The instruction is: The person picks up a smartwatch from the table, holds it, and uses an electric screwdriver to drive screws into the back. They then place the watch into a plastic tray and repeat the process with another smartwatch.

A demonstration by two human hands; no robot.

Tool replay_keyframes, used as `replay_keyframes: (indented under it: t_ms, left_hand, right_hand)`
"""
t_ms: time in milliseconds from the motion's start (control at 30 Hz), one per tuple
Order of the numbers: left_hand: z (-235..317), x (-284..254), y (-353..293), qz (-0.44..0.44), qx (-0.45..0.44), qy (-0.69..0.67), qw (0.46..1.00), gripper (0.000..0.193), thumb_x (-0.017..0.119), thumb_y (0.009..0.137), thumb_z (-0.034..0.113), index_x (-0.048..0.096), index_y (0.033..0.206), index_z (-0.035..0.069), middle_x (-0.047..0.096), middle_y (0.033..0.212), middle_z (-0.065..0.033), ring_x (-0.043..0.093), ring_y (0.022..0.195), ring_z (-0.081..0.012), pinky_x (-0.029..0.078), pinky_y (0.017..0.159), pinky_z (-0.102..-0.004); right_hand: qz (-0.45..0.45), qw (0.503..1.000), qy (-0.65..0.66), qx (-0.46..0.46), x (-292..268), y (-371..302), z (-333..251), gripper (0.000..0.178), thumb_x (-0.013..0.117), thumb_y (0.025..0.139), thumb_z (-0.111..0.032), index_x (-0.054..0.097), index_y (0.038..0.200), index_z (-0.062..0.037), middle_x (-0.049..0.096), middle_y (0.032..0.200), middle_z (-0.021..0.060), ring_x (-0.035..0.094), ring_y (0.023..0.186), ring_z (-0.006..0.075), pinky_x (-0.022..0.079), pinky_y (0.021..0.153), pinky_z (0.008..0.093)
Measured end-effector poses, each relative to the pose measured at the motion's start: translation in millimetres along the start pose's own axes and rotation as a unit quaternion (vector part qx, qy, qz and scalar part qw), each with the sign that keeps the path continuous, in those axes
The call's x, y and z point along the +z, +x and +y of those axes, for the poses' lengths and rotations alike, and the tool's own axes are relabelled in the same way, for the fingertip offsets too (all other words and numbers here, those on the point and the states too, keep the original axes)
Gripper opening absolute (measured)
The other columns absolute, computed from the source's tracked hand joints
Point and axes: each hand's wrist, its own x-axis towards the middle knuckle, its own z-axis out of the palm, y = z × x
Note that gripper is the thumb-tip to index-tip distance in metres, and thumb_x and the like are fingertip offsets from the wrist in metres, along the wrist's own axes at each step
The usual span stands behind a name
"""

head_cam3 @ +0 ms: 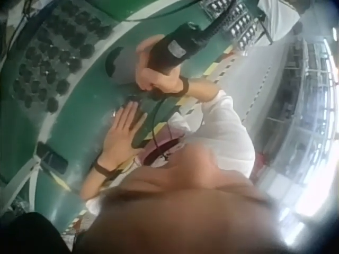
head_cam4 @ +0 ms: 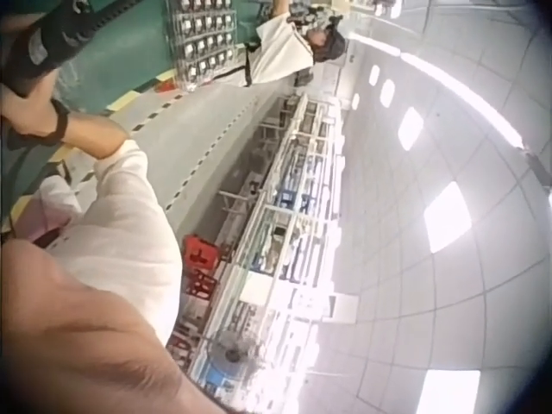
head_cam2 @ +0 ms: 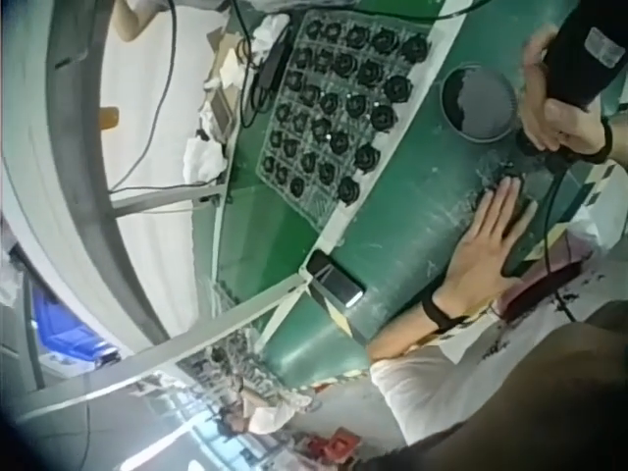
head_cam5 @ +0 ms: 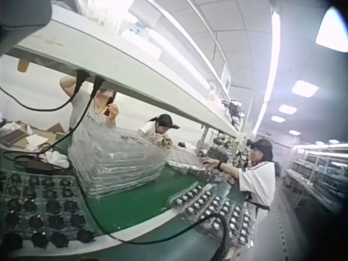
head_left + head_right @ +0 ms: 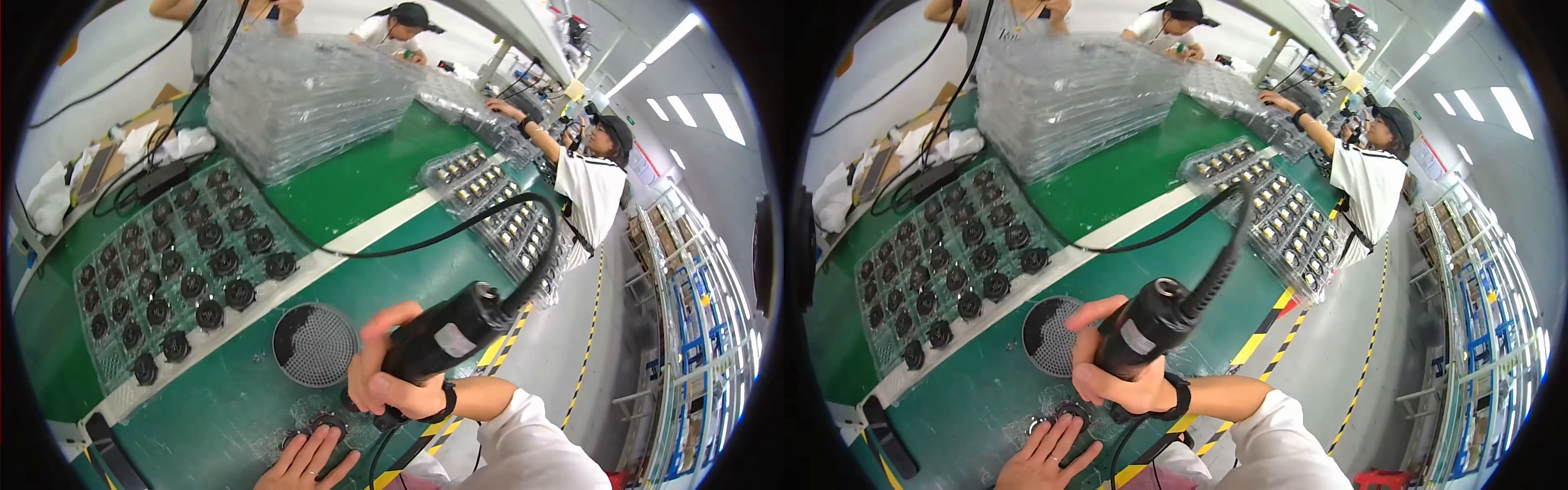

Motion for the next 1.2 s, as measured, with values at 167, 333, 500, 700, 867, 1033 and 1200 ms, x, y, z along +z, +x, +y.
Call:
replay_keyframes:
  t_ms: [167,333,500,700,867,1033,1200]
  left_hand:
    - [-16.4,14.0,11.4,-0.005,0.032,0.012,0.999,0.095,0.050,0.085,0.069,0.024,0.157,0.012,0.018,0.163,-0.0156,0.016,0.152,-0.0252,0.010,0.124,-0.0403]
    - [-22.8,18.1,3.6,0.002,-0.018,0.004,1.000,0.101,0.053,0.080,0.071,0.023,0.157,0.013,0.015,0.164,-0.0125,0.012,0.153,-0.0228,0.006,0.126,-0.0393]
    - [-21.3,16.9,-4.6,-0.025,-0.031,0.055,0.998,0.104,0.054,0.077,0.072,0.023,0.157,0.012,0.015,0.165,-0.0091,0.011,0.153,-0.0207,0.005,0.126,-0.0383]
    - [-17.3,33.1,-3.3,-0.036,-0.048,0.189,0.980,0.106,0.055,0.076,0.073,0.022,0.157,0.012,0.014,0.165,-0.0063,0.010,0.153,-0.0182,0.004,0.126,-0.0371]
    - [-16.5,36.8,-5.6,-0.031,-0.061,0.184,0.981,0.107,0.054,0.075,0.073,0.021,0.157,0.012,0.013,0.165,-0.0054,0.010,0.152,-0.0168,0.004,0.127,-0.0365]
    - [-15.7,45.7,-0.3,-0.020,-0.061,0.230,0.971,0.107,0.054,0.076,0.071,0.020,0.157,0.011,0.013,0.165,-0.0051,0.010,0.152,-0.0162,0.004,0.127,-0.0360]
    - [-15.7,55.7,-1.7,-0.012,-0.067,0.306,0.949,0.106,0.056,0.077,0.068,0.020,0.157,0.009,0.013,0.165,-0.0052,0.010,0.152,-0.0161,0.005,0.127,-0.0357]
  right_hand:
    - [-0.036,0.999,-0.034,-0.014,-6.5,-12.5,-16.9,0.036,0.068,0.086,0.002,0.042,0.108,-0.0087,0.054,0.058,0.0062,0.058,0.051,0.0189,0.047,0.049,0.0337]
    - [-0.101,0.982,-0.069,-0.144,-4.9,7.9,0.7,0.035,0.065,0.086,0.000,0.034,0.099,-0.0086,0.055,0.052,0.0050,0.051,0.035,0.0122,0.047,0.032,0.0260]
    - [-0.168,0.975,-0.048,-0.140,0.7,13.8,7.2,0.029,0.058,0.083,0.006,0.035,0.096,-0.0056,0.055,0.053,0.0065,0.052,0.036,0.0136,0.050,0.033,0.0268]
    - [-0.188,0.969,-0.060,-0.152,7.9,8.8,10.9,0.034,0.063,0.086,0.005,0.035,0.103,-0.0056,0.058,0.058,0.0086,0.055,0.039,0.0166,0.051,0.034,0.0317]
    - [-0.182,0.971,-0.065,-0.143,15.4,5.2,18.2,0.033,0.062,0.086,0.005,0.036,0.103,-0.0055,0.058,0.058,0.0081,0.054,0.038,0.0161,0.050,0.034,0.0305]
    - [-0.189,0.967,-0.064,-0.161,16.4,7.2,20.2,0.025,0.058,0.078,0.004,0.042,0.096,-0.0030,0.055,0.055,0.0073,0.052,0.036,0.0137,0.051,0.034,0.0251]
    - [-0.187,0.968,-0.076,-0.150,12.7,6.1,21.0,0.033,0.063,0.085,0.004,0.037,0.102,-0.0051,0.058,0.058,0.0076,0.053,0.038,0.0156,0.049,0.033,0.0289]
